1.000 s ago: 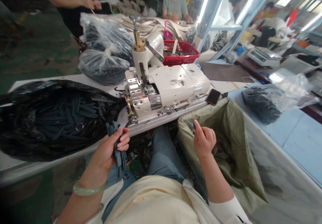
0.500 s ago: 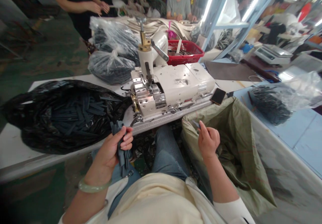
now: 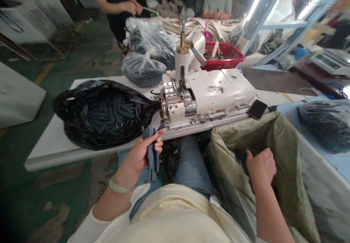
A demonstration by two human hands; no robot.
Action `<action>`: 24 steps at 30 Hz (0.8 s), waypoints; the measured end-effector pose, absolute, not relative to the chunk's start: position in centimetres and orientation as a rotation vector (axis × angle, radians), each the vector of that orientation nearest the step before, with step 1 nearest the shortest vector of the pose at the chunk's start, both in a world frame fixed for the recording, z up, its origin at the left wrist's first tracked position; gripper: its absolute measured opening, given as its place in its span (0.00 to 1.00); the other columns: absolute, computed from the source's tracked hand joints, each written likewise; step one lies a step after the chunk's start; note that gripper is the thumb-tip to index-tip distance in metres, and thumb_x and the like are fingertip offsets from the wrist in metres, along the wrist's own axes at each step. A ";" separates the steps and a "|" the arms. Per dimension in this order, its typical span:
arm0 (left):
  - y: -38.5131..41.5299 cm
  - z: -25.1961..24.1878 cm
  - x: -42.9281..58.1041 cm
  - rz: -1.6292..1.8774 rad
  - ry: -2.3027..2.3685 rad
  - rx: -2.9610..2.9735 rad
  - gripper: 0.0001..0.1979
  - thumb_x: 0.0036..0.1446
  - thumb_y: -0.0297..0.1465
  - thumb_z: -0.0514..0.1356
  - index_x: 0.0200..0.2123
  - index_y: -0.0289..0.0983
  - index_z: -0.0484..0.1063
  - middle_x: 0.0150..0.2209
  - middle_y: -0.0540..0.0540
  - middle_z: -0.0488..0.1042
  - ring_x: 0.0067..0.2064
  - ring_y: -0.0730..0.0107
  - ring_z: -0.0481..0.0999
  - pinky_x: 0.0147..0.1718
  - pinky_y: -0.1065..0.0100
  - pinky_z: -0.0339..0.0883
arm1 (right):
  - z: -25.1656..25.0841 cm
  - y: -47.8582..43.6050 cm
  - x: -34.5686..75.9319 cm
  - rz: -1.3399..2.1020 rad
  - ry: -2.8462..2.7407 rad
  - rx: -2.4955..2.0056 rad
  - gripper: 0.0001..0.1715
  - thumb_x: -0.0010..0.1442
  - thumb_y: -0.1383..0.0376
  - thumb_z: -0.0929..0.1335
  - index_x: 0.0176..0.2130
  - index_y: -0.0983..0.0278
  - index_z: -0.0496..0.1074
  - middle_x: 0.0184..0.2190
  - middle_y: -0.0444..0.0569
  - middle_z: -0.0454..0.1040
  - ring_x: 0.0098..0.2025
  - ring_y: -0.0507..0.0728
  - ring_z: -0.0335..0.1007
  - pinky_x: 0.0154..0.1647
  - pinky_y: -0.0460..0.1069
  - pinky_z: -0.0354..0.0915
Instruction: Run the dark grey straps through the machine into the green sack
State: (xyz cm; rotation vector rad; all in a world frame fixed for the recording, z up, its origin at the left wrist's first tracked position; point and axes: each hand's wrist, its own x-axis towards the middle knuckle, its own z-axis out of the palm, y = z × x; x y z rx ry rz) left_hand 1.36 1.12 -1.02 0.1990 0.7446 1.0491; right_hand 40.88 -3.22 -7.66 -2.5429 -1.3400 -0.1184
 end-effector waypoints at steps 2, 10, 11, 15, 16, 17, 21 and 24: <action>1.2 -1.4 1.8 1.056 0.800 0.186 0.13 0.55 0.22 0.60 0.45 0.28 0.72 0.25 0.49 0.69 0.24 0.80 0.68 0.21 0.79 0.65 | -6.3 -2.5 37.5 0.297 -1.353 -2.260 0.35 0.56 0.49 0.64 0.51 0.74 0.68 0.42 0.68 0.73 0.46 0.70 0.70 0.44 0.62 0.64; 0.7 -2.1 3.2 1.249 0.965 0.326 0.18 0.48 0.23 0.66 0.44 0.33 0.73 0.36 0.42 0.79 0.35 0.68 0.79 0.40 0.65 0.73 | -4.0 -2.4 16.8 1.952 -1.314 -1.150 0.26 0.52 0.45 0.69 0.28 0.66 0.70 0.21 0.46 0.73 0.20 0.51 0.70 0.19 0.45 0.66; 0.5 -2.0 3.0 1.253 0.968 0.342 0.18 0.47 0.24 0.67 0.44 0.33 0.73 0.37 0.42 0.79 0.36 0.67 0.79 0.40 0.64 0.73 | -4.1 -2.3 15.8 1.942 -1.294 -1.150 0.27 0.53 0.44 0.68 0.26 0.66 0.68 0.18 0.45 0.72 0.18 0.51 0.68 0.17 0.43 0.64; -0.1 -2.0 2.0 1.206 0.975 0.355 0.15 0.46 0.29 0.69 0.38 0.31 0.75 0.36 0.39 0.80 0.36 0.63 0.80 0.36 0.65 0.74 | -4.4 -1.9 15.3 2.126 -1.031 -1.005 0.27 0.52 0.45 0.69 0.28 0.67 0.68 0.18 0.44 0.72 0.17 0.50 0.68 0.16 0.42 0.64; -0.1 -2.0 1.8 1.188 0.998 0.350 0.14 0.46 0.31 0.69 0.36 0.31 0.75 0.34 0.39 0.80 0.35 0.62 0.79 0.32 0.67 0.74 | -4.4 -1.8 15.5 2.173 -0.971 -0.958 0.27 0.52 0.45 0.69 0.29 0.68 0.69 0.19 0.45 0.73 0.17 0.50 0.69 0.17 0.43 0.66; -0.2 -2.0 1.7 1.176 1.027 0.345 0.14 0.45 0.33 0.69 0.34 0.30 0.75 0.33 0.39 0.80 0.34 0.62 0.79 0.28 0.68 0.73 | -4.3 -1.8 15.8 2.212 -0.932 -0.917 0.27 0.52 0.45 0.70 0.30 0.68 0.69 0.20 0.46 0.74 0.19 0.50 0.71 0.20 0.44 0.67; -0.1 -1.9 1.9 1.191 1.115 0.361 0.15 0.41 0.34 0.71 0.29 0.30 0.74 0.28 0.40 0.79 0.31 0.60 0.79 0.24 0.68 0.72 | -4.0 -1.5 16.5 2.325 -0.974 -0.851 0.26 0.55 0.46 0.68 0.31 0.68 0.70 0.23 0.49 0.76 0.23 0.53 0.74 0.27 0.48 0.72; 0.0 -1.9 2.1 1.205 1.129 0.424 0.16 0.38 0.34 0.72 0.28 0.31 0.73 0.27 0.41 0.79 0.30 0.61 0.79 0.26 0.67 0.72 | -3.8 -0.7 16.8 2.230 -1.202 -0.949 0.26 0.56 0.47 0.66 0.26 0.69 0.70 0.21 0.49 0.75 0.20 0.52 0.72 0.23 0.45 0.68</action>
